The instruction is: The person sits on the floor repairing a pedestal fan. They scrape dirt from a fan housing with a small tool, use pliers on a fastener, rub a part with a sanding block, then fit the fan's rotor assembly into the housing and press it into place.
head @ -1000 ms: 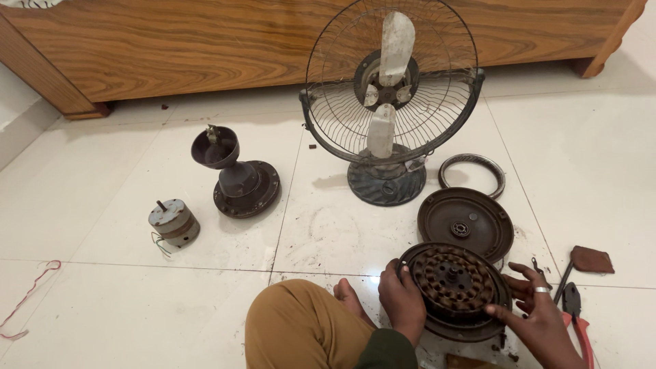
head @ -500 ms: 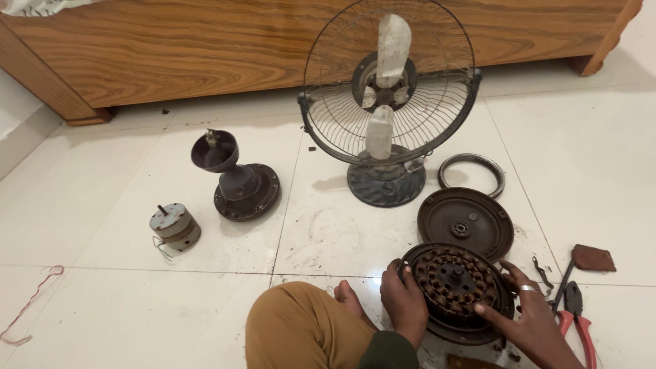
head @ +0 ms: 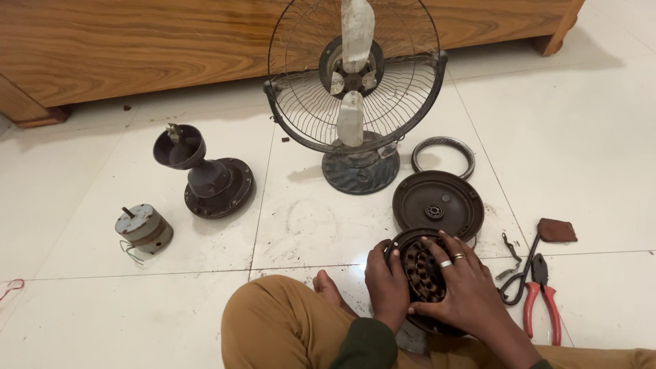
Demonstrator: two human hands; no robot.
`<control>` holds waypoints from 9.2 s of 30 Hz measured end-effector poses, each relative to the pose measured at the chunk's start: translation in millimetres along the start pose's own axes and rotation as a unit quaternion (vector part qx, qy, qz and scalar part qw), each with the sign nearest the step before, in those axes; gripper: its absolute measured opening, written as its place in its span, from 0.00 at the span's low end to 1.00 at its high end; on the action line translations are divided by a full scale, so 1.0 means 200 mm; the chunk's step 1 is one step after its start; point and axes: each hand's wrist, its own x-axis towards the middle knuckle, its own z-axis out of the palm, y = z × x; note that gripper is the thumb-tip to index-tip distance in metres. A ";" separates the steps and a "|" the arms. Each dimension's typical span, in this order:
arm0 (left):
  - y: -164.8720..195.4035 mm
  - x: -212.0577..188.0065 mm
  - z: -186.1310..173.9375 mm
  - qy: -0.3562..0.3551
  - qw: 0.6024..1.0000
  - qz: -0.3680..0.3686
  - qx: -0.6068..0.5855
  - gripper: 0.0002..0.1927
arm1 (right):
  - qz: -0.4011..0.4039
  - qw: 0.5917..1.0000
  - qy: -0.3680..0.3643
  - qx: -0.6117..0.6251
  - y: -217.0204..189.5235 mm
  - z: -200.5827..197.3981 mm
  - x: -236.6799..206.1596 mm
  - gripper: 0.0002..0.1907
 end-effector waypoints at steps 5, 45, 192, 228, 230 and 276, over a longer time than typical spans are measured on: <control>0.01 -0.01 -0.02 -0.037 0.995 -0.083 -0.036 0.16 | -0.066 0.995 0.050 0.048 0.11 0.08 0.01 0.68; -0.09 0.15 0.01 -0.129 0.937 -0.321 -0.048 0.47 | 0.345 0.667 0.071 0.656 0.33 0.29 0.10 0.36; -0.21 0.25 0.06 -0.179 0.909 -0.346 -0.149 0.39 | 0.284 0.655 0.064 0.697 0.37 0.33 0.12 0.34; -0.21 0.25 0.05 -0.190 0.899 -0.355 -0.173 0.40 | 0.305 0.673 0.058 0.671 0.37 0.35 0.13 0.35; -0.21 0.25 0.05 -0.186 0.899 -0.359 -0.168 0.39 | 0.305 0.670 0.057 0.674 0.37 0.35 0.12 0.36; -0.19 0.22 0.05 -0.196 0.897 -0.343 -0.198 0.40 | 0.284 0.657 0.048 0.697 0.35 0.35 0.12 0.38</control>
